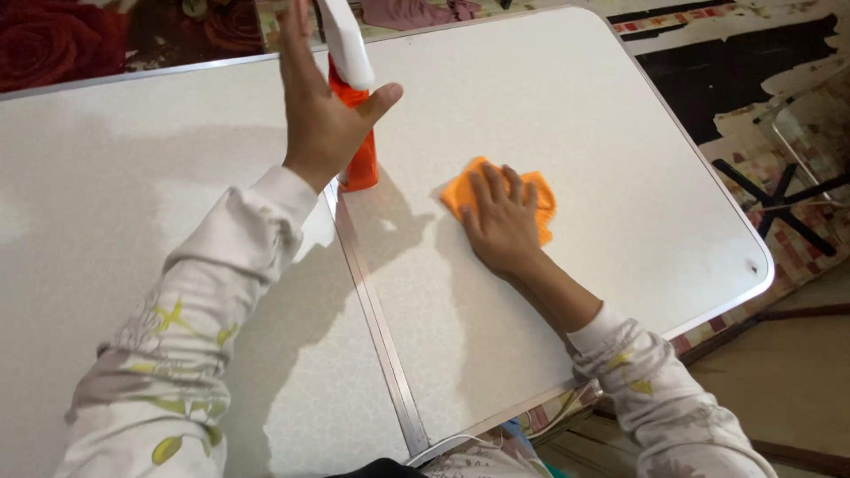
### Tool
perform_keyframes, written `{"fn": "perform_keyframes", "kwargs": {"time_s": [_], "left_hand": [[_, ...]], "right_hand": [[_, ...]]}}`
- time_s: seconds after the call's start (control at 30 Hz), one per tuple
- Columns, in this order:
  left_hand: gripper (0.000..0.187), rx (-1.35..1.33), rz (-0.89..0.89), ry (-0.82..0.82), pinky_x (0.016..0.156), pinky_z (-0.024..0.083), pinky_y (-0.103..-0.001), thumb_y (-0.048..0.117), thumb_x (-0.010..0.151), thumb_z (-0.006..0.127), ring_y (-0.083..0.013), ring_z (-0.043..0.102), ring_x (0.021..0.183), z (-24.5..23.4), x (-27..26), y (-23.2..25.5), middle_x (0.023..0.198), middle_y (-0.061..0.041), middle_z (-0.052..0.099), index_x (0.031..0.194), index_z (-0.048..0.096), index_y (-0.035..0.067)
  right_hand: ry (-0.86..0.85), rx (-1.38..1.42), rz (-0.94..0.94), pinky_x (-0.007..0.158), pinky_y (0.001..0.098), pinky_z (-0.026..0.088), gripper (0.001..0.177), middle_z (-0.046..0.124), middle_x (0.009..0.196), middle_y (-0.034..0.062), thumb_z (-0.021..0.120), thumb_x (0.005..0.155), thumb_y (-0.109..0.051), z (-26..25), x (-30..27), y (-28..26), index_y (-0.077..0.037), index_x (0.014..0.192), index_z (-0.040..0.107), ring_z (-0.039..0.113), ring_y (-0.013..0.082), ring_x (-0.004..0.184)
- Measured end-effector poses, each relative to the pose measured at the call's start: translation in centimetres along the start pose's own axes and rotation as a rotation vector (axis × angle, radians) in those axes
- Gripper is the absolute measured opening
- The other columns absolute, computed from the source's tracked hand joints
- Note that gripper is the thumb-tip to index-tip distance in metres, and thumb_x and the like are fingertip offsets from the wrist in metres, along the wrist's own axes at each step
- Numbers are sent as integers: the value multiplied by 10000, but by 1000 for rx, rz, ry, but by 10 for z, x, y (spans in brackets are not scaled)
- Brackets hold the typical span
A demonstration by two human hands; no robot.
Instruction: Cleaning the surface of a white folding table using a spray bottle and a cloth.
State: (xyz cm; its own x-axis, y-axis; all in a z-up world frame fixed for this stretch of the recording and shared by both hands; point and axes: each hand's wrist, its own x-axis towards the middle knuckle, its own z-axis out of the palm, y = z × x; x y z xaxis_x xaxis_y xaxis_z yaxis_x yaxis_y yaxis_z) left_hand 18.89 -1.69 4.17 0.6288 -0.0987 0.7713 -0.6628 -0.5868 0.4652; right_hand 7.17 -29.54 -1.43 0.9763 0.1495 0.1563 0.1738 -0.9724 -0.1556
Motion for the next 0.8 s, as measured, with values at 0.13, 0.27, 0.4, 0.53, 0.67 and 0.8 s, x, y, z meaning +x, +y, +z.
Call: {"fn": "perform_keyframes", "kwargs": {"time_s": [0.13, 0.27, 0.4, 0.53, 0.67, 0.8], "left_hand": [[1102, -238, 119, 32, 1302, 467, -473, 274, 1009, 979, -352, 443, 1509, 8, 16, 1, 1627, -189, 373, 1608, 71, 94], [824, -263, -188, -22, 943, 619, -384, 198, 950, 873, -262, 723, 1065, -13, 28, 5, 1201, -107, 663, 1534, 309, 62], [508, -435, 78, -65, 924, 648, -353, 17, 1019, 764, -247, 733, 1097, -51, 38, -7, 1359, -126, 621, 1431, 467, 38], [437, -598, -73, -246, 843, 656, -307, 111, 1048, 702, -154, 730, 995, -101, 54, -1, 1321, -75, 601, 1402, 470, 3], [367, -493, -278, -411, 745, 645, -314, 205, 1081, 685, -150, 724, 861, -136, 52, -2, 1145, -68, 694, 1370, 565, 13], [451, -536, -377, -477, 668, 643, -295, 257, 1027, 710, -109, 686, 881, -147, 40, 0, 1095, -39, 649, 1385, 572, 19]], "right_hand": [[-39, 79, -163, 1192, 622, 142, 633, 345, 1623, 157, 391, 1019, -417, -7, 22, -25, -29, 1518, 425, 234, 403, 1507], [-44, 138, -275, 1191, 610, 151, 619, 360, 1624, 145, 404, 1017, -415, -3, 53, -41, -31, 1500, 459, 247, 397, 1500], [-45, 183, -358, 1187, 599, 159, 612, 374, 1616, 132, 419, 1008, -419, 6, 87, -59, -44, 1487, 486, 257, 392, 1491], [-29, 181, -356, 1193, 590, 173, 600, 383, 1619, 98, 420, 993, -428, 14, 125, -81, -79, 1475, 503, 272, 370, 1493], [-16, 174, -353, 1183, 606, 169, 611, 378, 1615, 97, 420, 997, -443, 30, 172, -91, -79, 1483, 495, 269, 373, 1489], [25, 124, -318, 1164, 623, 182, 624, 383, 1602, 105, 422, 1005, -462, 41, 208, -96, -73, 1489, 486, 275, 382, 1476]]}}
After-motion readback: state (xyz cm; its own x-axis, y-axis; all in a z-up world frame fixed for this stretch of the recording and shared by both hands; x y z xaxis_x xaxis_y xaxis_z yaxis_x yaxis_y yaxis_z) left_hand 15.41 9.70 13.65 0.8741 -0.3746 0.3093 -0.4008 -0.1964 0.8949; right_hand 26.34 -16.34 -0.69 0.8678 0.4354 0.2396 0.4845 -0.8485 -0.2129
